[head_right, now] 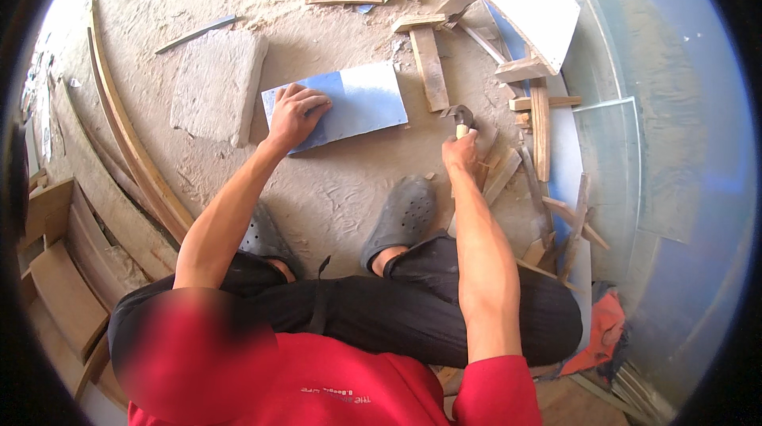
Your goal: The person assembles a small wooden box by hand, using a hammer to drive nails into pre-drilled holes. They repeatedly align and join wooden pieces, tap them into place, and occasionally flip the box to work on different sides.
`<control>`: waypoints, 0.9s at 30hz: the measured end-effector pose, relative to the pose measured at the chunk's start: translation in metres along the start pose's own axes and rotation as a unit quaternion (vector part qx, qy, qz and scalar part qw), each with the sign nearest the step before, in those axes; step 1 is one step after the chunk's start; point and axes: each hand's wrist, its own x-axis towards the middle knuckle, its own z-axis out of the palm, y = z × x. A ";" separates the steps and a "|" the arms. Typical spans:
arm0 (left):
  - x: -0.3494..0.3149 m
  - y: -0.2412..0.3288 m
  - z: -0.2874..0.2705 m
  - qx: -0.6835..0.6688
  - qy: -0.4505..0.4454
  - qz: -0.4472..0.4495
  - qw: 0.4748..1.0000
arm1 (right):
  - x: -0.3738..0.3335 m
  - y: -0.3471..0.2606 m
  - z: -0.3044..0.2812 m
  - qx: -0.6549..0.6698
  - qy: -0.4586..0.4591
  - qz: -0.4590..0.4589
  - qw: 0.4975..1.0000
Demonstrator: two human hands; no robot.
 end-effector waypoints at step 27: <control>-0.004 0.000 -0.004 -0.021 -0.007 0.015 1.000 | -0.148 -0.123 -0.001 0.272 -0.102 -0.256 0.922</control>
